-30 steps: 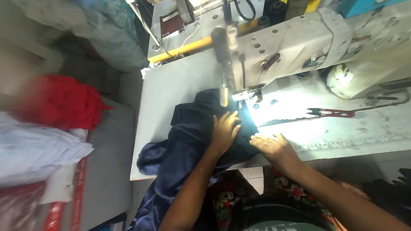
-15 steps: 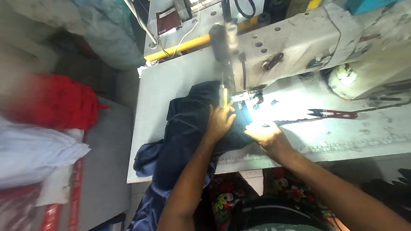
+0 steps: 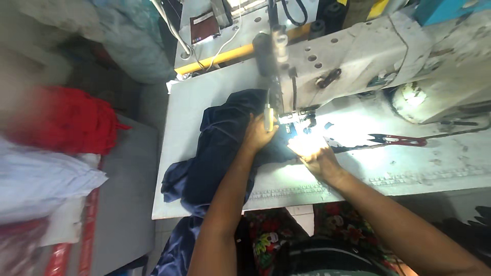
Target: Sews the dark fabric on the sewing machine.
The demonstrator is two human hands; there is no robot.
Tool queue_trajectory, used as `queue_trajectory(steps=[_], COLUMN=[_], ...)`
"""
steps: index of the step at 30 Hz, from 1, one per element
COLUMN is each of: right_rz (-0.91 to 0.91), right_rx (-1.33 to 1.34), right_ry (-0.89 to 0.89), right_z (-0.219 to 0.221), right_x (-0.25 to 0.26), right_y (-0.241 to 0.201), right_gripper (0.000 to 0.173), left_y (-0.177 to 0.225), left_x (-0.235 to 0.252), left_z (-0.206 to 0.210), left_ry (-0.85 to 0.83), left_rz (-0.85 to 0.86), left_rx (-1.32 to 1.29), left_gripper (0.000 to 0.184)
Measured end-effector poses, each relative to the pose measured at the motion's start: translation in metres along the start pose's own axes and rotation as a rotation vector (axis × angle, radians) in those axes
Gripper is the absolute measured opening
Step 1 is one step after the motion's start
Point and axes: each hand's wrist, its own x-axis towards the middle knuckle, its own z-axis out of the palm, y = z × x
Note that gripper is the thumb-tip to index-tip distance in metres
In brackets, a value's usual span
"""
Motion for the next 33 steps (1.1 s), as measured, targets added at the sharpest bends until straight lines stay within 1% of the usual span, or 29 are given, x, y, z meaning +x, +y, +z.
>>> queue_trajectory(steps=[3,5,7,9,12,14,16,18,21,22,24,25,26,27,28,29,30,31,32,33], right_rz=[0.019,0.031,0.063,0.07,0.042,0.039,0.053,0.06,-0.022,-0.066,-0.145,-0.179,-0.197,-0.181,-0.161,-0.145,-0.13,-0.115,-0.106,-0.097], right_rx=[0.019,0.051,0.086,0.131,0.175,0.205,0.232,0.262,0.299,0.307,0.287,0.25,0.215,0.199,0.186,0.17,0.151,0.133,0.12,0.12], right_ry=[-0.015,-0.027,-0.081,-0.126,-0.146,-0.169,-0.217,-0.274,-0.306,-0.294,-0.27,-0.243,-0.216,-0.219,-0.21,-0.186,-0.163,-0.151,-0.132,-0.119], right_z=[0.001,-0.002,-0.005,-0.008,-0.008,-0.01,-0.014,-0.019,-0.026,-0.028,-0.032,-0.031,-0.031,-0.034,-0.037,-0.037,-0.036,-0.034,-0.033,-0.033], right_x=[0.0,0.0,-0.001,-0.002,-0.001,-0.001,-0.001,-0.003,-0.01,-0.014,-0.023,-0.028,-0.035,-0.042,-0.049,-0.056,-0.062,-0.067,-0.069,-0.07], right_y=[0.001,0.001,0.002,0.004,0.01,0.012,0.013,0.013,0.013,0.01,0.003,0.0,-0.003,-0.009,-0.013,-0.017,-0.02,-0.022,-0.024,-0.025], right_gripper=[0.022,0.022,0.022,0.025,0.026,0.026,0.026,0.025,0.021,0.018,0.014,0.015,0.017,0.019,0.02,0.02,0.02,0.023,0.024,0.025], left_y=[-0.005,-0.006,-0.004,0.0,0.002,0.005,0.016,0.036,0.08,0.095,0.12,0.126,0.127,0.124,0.12,0.113,0.105,0.096,0.087,0.078], left_x=[0.0,-0.007,-0.018,-0.025,-0.027,-0.026,-0.028,-0.036,-0.065,-0.077,-0.094,-0.098,-0.1,-0.1,-0.1,-0.098,-0.094,-0.09,-0.086,-0.085], left_z=[0.0,-0.001,-0.007,-0.019,-0.039,-0.048,-0.057,-0.066,-0.075,-0.073,-0.062,-0.054,-0.045,-0.039,-0.032,-0.025,-0.017,-0.011,-0.004,0.004], left_ry=[-0.014,-0.018,-0.075,-0.149,-0.197,-0.215,-0.264,-0.31,-0.376,-0.426,-0.622,-0.723,-0.775,-0.754,-0.64,-0.468,-0.292,-0.164,-0.08,-0.03], left_rz=[0.016,0.119,0.236,0.3,0.346,0.358,0.327,0.295,0.253,0.223,0.122,0.083,0.052,0.019,0.008,0.031,0.073,0.089,0.077,0.053], left_rx=[-0.017,-0.016,0.06,0.173,0.322,0.336,0.29,0.215,0.052,-0.029,-0.2,-0.284,-0.361,-0.424,-0.46,-0.446,-0.39,-0.303,-0.186,-0.054], left_gripper=[0.027,0.022,0.023,0.023,0.026,0.024,0.024,0.024,0.022,0.021,0.024,0.027,0.028,0.028,0.026,0.024,0.024,0.027,0.029,0.029])
